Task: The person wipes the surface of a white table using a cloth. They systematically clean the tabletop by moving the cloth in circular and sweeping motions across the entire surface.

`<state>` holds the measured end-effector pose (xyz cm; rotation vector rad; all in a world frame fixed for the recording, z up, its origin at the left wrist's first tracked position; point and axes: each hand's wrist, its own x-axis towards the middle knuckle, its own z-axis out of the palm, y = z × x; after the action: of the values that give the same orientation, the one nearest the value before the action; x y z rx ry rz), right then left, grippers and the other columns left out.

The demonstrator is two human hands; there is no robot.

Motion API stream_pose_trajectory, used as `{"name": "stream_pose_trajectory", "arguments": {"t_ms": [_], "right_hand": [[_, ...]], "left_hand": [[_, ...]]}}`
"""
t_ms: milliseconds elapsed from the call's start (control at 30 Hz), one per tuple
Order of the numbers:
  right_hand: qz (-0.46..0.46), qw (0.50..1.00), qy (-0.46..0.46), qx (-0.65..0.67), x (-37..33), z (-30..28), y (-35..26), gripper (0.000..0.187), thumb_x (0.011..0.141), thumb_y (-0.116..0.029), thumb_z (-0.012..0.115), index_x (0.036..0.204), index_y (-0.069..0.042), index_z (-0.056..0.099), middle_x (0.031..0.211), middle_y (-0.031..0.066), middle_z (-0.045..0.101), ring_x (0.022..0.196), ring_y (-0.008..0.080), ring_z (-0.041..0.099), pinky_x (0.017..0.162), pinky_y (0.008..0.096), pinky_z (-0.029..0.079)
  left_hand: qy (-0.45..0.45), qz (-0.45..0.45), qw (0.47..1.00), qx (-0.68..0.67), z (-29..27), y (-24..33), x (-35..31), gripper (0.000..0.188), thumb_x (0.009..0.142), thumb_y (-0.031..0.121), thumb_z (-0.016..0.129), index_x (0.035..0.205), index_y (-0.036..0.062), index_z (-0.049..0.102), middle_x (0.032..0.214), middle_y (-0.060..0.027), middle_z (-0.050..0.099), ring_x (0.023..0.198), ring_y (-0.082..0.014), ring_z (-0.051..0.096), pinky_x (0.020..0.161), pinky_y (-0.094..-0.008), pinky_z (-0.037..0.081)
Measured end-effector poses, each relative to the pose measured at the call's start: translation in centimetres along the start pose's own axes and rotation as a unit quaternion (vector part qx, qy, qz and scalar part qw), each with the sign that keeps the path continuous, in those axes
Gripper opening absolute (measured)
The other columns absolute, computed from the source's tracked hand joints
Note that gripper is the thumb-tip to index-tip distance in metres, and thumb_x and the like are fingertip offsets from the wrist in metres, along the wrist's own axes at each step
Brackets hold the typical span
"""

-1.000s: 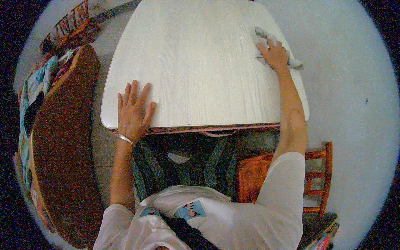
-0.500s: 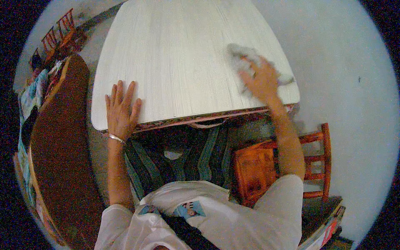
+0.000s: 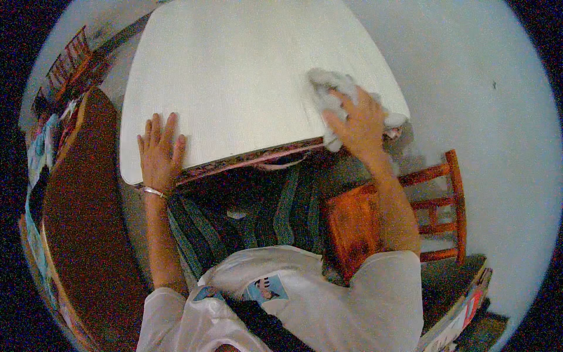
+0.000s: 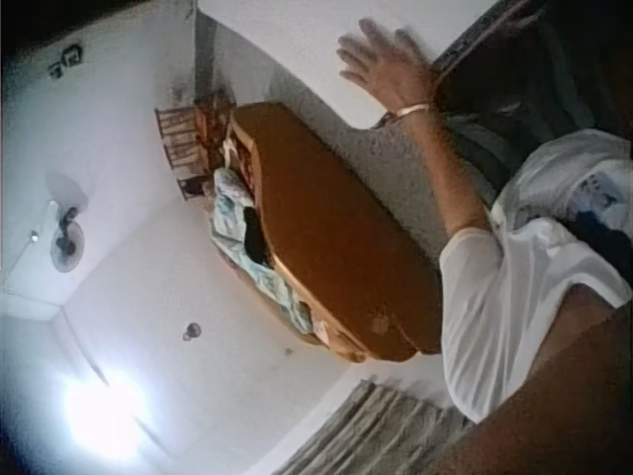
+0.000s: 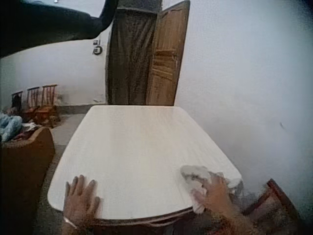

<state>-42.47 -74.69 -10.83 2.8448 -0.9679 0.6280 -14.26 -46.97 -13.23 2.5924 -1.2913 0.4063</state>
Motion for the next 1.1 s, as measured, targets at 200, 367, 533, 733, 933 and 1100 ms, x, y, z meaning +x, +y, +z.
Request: {"name": "stream_pose_trajectory", "arguments": {"t_ms": [200,367,533,733,933,1100], "right_hand": [[0.243,0.966,0.021,-0.088,0.4,0.2,13.0,0.057,0.083,-0.052,0.056,0.122,-0.011,0.058,0.109,0.0216,0.053,0.104,0.0403,0.051,0.087,0.0492,0.041],[0.132,0.972,0.057,-0.187,-0.5,1.1,8.6,0.054,0.083,-0.052,0.056,0.120,-0.012,0.059,0.110,0.0192,0.054,0.101,0.0381,0.052,0.083,0.0478,0.042],[-0.029,0.999,0.044,0.001,-1.3,1.0,-5.6,0.051,0.075,-0.049,0.064,0.121,-0.028,0.060,0.131,0.0181,0.043,0.115,0.0382,0.043,0.096,0.0549,0.031],[-0.161,0.975,0.007,0.155,0.4,1.4,-17.3,0.048,0.077,-0.051,0.062,0.118,-0.026,0.062,0.130,0.0182,0.043,0.119,0.0379,0.038,0.096,0.0560,0.028],[-0.180,0.967,-0.032,0.179,0.8,1.5,-13.5,0.046,0.077,-0.047,0.064,0.118,-0.027,0.062,0.130,0.0176,0.044,0.118,0.0377,0.039,0.100,0.0536,0.027],[-0.003,0.999,0.040,0.014,-0.9,0.4,1.8,0.044,0.081,-0.043,0.063,0.120,-0.022,0.061,0.120,0.0173,0.052,0.109,0.0369,0.049,0.096,0.0510,0.035]], "left_hand": [[0.009,0.012,1.000,-0.021,0.3,0.6,0.5,0.048,0.093,0.038,0.047,0.139,0.0228,0.042,0.146,-0.0174,0.032,0.136,-0.0370,0.027,0.111,-0.0536,0.016],[0.008,0.007,1.000,-0.018,0.2,0.6,0.6,0.049,0.092,0.037,0.047,0.138,0.0207,0.043,0.145,-0.0184,0.033,0.136,-0.0376,0.027,0.111,-0.0542,0.016],[0.001,0.000,1.000,0.006,0.3,0.6,0.5,0.050,0.092,0.038,0.046,0.137,0.0170,0.045,0.145,-0.0196,0.034,0.136,-0.0383,0.027,0.111,-0.0534,0.015],[0.004,0.020,1.000,-0.017,0.5,0.3,0.5,0.048,0.092,0.036,0.047,0.137,0.0193,0.045,0.145,-0.0189,0.033,0.136,-0.0373,0.027,0.111,-0.0530,0.015],[-0.009,0.027,0.999,-0.015,0.3,-0.5,0.3,0.048,0.092,0.035,0.048,0.137,0.0190,0.044,0.145,-0.0196,0.033,0.136,-0.0380,0.027,0.111,-0.0542,0.016],[0.012,0.019,0.999,-0.024,0.3,0.6,0.3,0.049,0.092,0.036,0.048,0.137,0.0179,0.044,0.145,-0.0197,0.033,0.136,-0.0389,0.027,0.111,-0.0541,0.016]]}}
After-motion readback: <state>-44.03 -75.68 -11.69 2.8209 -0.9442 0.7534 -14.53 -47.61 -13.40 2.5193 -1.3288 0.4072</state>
